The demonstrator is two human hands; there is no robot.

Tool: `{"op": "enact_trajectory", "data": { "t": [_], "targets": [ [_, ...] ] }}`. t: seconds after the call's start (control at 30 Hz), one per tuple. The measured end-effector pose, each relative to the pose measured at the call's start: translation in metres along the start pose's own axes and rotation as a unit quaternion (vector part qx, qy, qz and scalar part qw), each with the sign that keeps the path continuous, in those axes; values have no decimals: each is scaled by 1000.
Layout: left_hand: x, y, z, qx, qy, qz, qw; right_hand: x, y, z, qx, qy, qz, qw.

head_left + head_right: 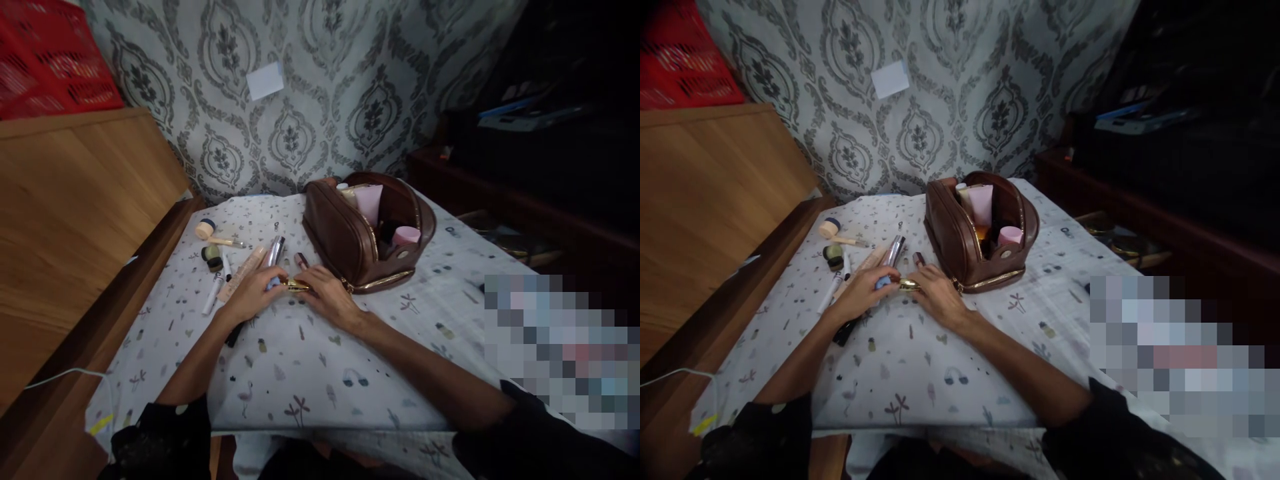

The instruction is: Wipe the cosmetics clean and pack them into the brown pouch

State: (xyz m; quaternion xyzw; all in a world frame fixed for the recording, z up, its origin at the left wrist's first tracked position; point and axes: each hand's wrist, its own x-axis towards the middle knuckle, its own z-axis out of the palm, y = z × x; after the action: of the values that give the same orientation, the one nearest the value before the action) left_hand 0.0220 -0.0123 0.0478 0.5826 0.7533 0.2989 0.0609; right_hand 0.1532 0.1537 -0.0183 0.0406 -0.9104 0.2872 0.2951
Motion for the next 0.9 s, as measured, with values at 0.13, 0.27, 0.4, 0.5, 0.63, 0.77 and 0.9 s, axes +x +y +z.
{"op": "enact_trajectory", "data": {
  "t": [0.13, 0.27, 0.4, 0.5, 0.63, 0.77, 0.9],
  "targets": [
    [10, 8, -14, -16, 200, -66, 977, -7, -7, -7, 24, 30, 53, 998],
    [21, 17, -8, -171, 328, -101, 924, -11, -15, -12, 88, 57, 126, 987],
    [22, 29, 25, -223, 295, -86, 925, -9, -22, -14, 228, 33, 174, 957],
    [16, 33, 44, -182, 221, -57, 957, -6, -22, -15, 357, 0, 190, 915],
    [10, 25, 48, -103, 204, -44, 973, -5, -18, -17, 405, -51, 209, 889],
    [9, 13, 44, -59, 191, -37, 979, -8, -17, -16, 315, -34, 199, 928],
    [9, 7, 47, -68, 182, -62, 979, -10, -16, -14, 198, -13, 186, 962]
  ]
}}
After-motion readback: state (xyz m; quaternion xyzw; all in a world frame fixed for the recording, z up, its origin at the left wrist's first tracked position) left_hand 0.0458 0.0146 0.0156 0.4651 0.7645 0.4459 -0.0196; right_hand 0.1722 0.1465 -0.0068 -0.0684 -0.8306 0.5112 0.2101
